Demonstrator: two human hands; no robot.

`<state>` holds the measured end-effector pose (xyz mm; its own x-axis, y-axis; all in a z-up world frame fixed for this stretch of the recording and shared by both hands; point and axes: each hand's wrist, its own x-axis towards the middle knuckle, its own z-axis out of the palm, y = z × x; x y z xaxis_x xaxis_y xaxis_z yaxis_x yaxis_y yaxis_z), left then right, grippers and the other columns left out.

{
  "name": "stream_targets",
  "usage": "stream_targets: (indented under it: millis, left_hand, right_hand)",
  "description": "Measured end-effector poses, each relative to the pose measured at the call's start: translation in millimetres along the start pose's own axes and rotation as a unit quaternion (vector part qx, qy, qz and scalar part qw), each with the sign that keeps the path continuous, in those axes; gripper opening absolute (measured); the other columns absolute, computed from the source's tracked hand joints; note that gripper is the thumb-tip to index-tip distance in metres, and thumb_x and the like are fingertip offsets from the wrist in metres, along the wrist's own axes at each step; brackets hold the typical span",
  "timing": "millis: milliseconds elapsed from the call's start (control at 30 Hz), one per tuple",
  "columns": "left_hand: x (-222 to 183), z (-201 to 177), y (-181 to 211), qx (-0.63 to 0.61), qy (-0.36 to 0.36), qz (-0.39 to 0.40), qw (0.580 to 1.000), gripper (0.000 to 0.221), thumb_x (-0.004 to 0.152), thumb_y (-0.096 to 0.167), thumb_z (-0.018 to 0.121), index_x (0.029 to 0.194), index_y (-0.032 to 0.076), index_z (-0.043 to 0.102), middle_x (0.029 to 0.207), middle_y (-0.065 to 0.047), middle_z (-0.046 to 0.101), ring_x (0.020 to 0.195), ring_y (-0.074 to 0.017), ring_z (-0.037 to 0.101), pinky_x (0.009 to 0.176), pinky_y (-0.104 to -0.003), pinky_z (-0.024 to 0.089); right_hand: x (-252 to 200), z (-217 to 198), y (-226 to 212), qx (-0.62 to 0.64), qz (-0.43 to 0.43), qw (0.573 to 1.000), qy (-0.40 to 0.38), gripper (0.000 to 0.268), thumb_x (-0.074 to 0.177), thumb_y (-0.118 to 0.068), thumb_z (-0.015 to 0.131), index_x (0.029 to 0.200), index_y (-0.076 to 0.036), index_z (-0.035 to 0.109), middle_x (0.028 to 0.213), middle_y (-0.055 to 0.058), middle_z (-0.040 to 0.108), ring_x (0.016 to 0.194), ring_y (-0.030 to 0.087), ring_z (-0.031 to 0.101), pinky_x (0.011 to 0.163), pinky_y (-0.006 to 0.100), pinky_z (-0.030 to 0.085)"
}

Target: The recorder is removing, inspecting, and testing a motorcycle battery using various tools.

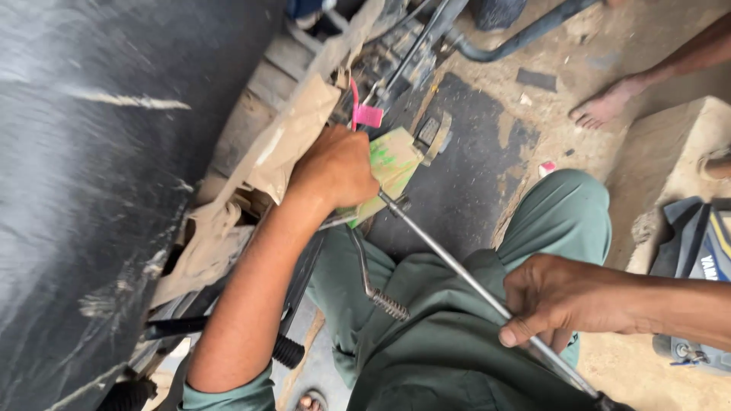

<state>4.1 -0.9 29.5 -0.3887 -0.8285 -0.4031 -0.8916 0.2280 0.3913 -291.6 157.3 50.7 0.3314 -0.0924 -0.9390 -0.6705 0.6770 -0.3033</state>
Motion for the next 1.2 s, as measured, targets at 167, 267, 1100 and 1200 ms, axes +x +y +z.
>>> stream_targets:
  millis: [167, 267, 1100, 1200]
  left_hand:
    - [-2, 0, 2, 0.006, 0.0, -0.002, 1.0, 0.031, 0.074, 0.015, 0.076, 0.1, -0.001, 0.076, 0.108, -0.027, 0.071, 0.106, -0.0434, 0.069, 0.093, -0.049, 0.055]
    - [-3, -2, 1, 0.003, -0.003, -0.012, 1.0, 0.031, 0.074, 0.015, 0.076, 0.1, -0.001, 0.076, 0.108, -0.027, 0.071, 0.105, -0.043, 0.069, 0.093, -0.049, 0.056]
    - [-16, 18, -18, -0.023, 0.053, 0.032, 0.998, 0.027, 0.069, 0.015, 0.076, 0.087, -0.006, 0.074, 0.1, -0.034, 0.069, 0.098, -0.0465, 0.069, 0.089, -0.049, 0.056]
    - [-15, 21, -22, -0.015, 0.079, 0.055, 0.995, 0.023, 0.068, 0.012, 0.074, 0.081, -0.007, 0.073, 0.092, -0.035, 0.068, 0.091, -0.048, 0.07, 0.085, -0.05, 0.056]
  right_hand:
    - [6, 5, 0, -0.1, -0.02, 0.994, 0.038, 0.055, 0.084, -0.046, 0.086, 0.115, -0.004, 0.067, 0.094, 0.011, 0.071, 0.088, 0.022, 0.063, 0.07, 0.04, 0.056]
    - [8, 4, -1, 0.024, 0.042, 0.998, 0.042, 0.049, 0.089, -0.049, 0.075, 0.115, -0.008, 0.064, 0.099, 0.002, 0.068, 0.092, 0.021, 0.072, 0.078, 0.04, 0.07]
    - [38, -5, 22, -0.07, -0.082, 0.993, 0.049, 0.032, 0.086, -0.034, 0.074, 0.102, -0.007, 0.078, 0.084, 0.002, 0.081, 0.072, 0.012, 0.061, 0.066, 0.029, 0.052]
    - [42, -10, 31, -0.061, -0.076, 0.993, 0.073, 0.033, 0.083, -0.032, 0.081, 0.096, -0.002, 0.077, 0.08, 0.008, 0.076, 0.073, 0.015, 0.061, 0.066, 0.032, 0.051]
